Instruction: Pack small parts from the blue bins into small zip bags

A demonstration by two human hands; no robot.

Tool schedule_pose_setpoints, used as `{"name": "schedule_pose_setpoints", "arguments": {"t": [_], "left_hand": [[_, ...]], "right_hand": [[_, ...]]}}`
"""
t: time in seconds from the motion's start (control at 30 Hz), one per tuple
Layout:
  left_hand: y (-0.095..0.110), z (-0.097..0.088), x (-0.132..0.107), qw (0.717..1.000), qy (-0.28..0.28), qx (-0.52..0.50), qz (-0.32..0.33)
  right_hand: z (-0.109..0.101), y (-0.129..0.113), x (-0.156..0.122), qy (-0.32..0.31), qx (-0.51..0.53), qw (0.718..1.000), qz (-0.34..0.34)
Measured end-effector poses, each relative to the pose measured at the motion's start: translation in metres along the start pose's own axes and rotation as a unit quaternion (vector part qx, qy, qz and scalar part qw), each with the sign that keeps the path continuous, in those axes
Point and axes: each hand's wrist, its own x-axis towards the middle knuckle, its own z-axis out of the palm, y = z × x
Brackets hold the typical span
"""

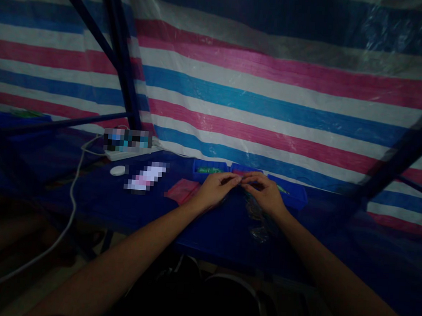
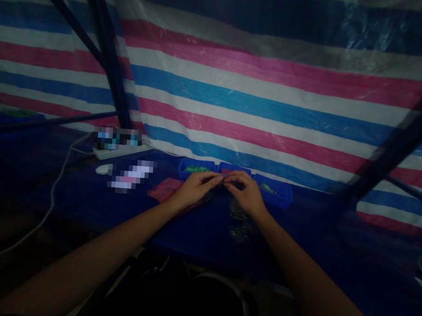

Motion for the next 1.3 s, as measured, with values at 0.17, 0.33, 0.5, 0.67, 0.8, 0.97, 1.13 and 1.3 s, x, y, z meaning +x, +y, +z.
{"name": "schedule_pose_setpoints", "arguments": {"t": [0.17, 0.33, 0.5, 0.67, 0.8, 0.97, 1.13, 1.3], "left_hand": [[-0.005, -0.003, 0.002, 1.0, 0.021, 0.018, -0.014], [-0.007, -0.006, 0.003, 0.998, 0.024, 0.057, -0.004], [0.002, -0.005, 0.0, 0.994, 0.027, 0.101, 0.022], [0.012, -0.003, -0.005, 0.985, 0.018, 0.154, 0.079], [0.013, -0.003, -0.006, 0.972, 0.032, 0.207, 0.102], [0.014, -0.005, -0.005, 0.972, 0.041, 0.216, 0.086], [0.014, -0.006, -0.005, 0.972, 0.042, 0.215, 0.081], [0.011, -0.005, -0.004, 0.972, 0.045, 0.213, 0.086]], "right_hand": [[0.002, 0.004, 0.0, -0.03, 0.05, 0.998, 0.033], [0.004, -0.001, -0.001, -0.02, 0.175, 0.974, 0.145], [0.004, -0.009, -0.001, -0.035, 0.18, 0.976, 0.12], [0.004, -0.015, -0.003, -0.038, 0.125, 0.99, 0.052], [0.007, -0.023, -0.006, -0.048, 0.143, 0.987, 0.051], [0.01, -0.03, -0.009, -0.06, 0.188, 0.978, 0.064], [0.008, -0.028, -0.008, -0.073, 0.187, 0.976, 0.082], [0.009, -0.028, -0.009, -0.069, 0.175, 0.978, 0.086]]}}
